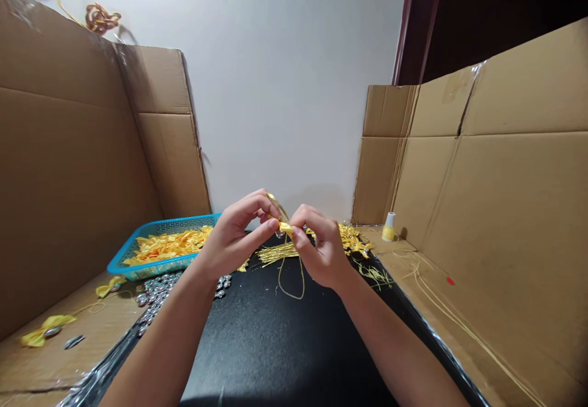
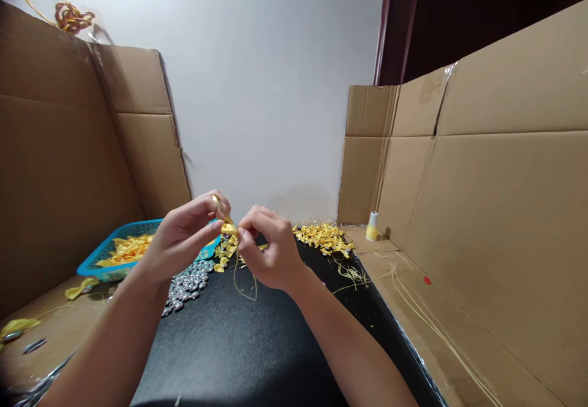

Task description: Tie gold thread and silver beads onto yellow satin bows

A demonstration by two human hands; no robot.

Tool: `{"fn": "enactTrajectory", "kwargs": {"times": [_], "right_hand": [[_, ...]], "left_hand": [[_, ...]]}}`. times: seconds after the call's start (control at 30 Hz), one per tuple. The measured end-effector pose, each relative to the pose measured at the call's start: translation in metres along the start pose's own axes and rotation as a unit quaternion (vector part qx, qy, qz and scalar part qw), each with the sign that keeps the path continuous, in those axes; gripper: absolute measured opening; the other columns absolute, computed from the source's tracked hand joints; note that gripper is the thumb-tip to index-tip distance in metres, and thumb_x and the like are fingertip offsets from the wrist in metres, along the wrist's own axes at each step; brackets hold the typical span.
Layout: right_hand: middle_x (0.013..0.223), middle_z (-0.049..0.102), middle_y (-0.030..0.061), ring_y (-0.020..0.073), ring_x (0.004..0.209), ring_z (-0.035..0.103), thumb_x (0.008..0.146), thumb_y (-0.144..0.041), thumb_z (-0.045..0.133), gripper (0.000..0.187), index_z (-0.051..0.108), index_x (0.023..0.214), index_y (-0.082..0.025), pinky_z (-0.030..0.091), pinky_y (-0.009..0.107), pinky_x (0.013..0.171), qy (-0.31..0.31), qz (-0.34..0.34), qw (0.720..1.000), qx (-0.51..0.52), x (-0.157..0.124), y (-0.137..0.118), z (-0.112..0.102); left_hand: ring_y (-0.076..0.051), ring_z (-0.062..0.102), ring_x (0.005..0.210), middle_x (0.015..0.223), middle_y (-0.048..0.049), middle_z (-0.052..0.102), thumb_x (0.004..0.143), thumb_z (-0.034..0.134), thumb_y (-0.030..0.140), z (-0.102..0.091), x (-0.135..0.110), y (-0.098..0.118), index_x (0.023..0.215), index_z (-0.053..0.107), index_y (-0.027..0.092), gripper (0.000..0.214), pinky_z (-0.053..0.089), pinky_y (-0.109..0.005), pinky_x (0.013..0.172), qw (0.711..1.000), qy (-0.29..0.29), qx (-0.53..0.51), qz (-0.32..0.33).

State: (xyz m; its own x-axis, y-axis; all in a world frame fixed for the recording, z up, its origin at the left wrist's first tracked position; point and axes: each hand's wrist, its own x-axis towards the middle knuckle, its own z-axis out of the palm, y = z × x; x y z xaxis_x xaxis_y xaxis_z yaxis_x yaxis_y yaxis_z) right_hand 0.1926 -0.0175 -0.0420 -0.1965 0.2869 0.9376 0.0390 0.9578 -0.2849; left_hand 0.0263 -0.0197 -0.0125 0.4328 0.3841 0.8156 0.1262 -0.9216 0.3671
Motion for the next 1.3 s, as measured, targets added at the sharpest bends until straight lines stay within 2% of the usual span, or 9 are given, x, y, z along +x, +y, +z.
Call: {"fn": "enactTrajectory", "kwargs": {"times": [0.27, 0.7, 0.97, 1.3], "right_hand": [[0.062, 0.043, -0.0033, 0.0099, 0.059, 0.042, 0.082, -0.015, 0.048, 0.019, 0.043, 0.064, -0.02, 0.035, 0.026, 0.058, 0.001, 0.002, 1.0, 0.002, 0.0, 0.001, 0.0], [0.058, 0.039, -0.0041, 0.0098, 0.055, 0.037, 0.08, -0.019, 0.047, 0.02, 0.039, 0.061, -0.021, 0.032, 0.025, 0.054, -0.003, 0.002, 1.0, -0.022, 0.002, -0.001, -0.002], [0.059, 0.039, -0.0042, 0.0103, 0.057, 0.039, 0.077, -0.015, 0.048, 0.017, 0.04, 0.062, -0.021, 0.032, 0.028, 0.059, 0.002, -0.014, 0.998, -0.06, 0.001, 0.001, -0.001], [0.063, 0.045, -0.0033, 0.0121, 0.062, 0.042, 0.076, -0.011, 0.047, 0.016, 0.039, 0.066, -0.021, 0.033, 0.03, 0.067, -0.009, -0.06, 0.983, -0.171, -0.001, 0.003, 0.002]], "left_hand": [[-0.013, 0.049, 0.075, 0.078, -0.002, 0.051, 0.092, 0.054, 0.024, 0.003, 0.0, -0.001, 0.077, 0.054, 0.018, 0.016, 0.04, -0.026, 0.064, 1.0, 0.008, -0.021, -0.008], [-0.013, 0.051, 0.071, 0.077, -0.0035, 0.055, 0.091, 0.055, 0.026, 0.001, 0.001, 0.001, 0.078, 0.055, 0.018, 0.015, 0.043, -0.027, 0.061, 0.999, 0.012, 0.04, 0.003], [-0.01, 0.045, 0.062, 0.071, 0.0001, 0.055, 0.086, 0.058, 0.014, -0.007, -0.001, 0.015, 0.08, 0.062, 0.018, 0.009, 0.039, -0.024, 0.056, 0.983, 0.021, 0.183, 0.026], [-0.01, 0.049, 0.061, 0.073, -0.0003, 0.06, 0.083, 0.06, 0.012, -0.009, -0.007, 0.028, 0.077, 0.063, 0.019, 0.009, 0.04, -0.024, 0.054, 0.951, 0.049, 0.299, 0.056]]}}
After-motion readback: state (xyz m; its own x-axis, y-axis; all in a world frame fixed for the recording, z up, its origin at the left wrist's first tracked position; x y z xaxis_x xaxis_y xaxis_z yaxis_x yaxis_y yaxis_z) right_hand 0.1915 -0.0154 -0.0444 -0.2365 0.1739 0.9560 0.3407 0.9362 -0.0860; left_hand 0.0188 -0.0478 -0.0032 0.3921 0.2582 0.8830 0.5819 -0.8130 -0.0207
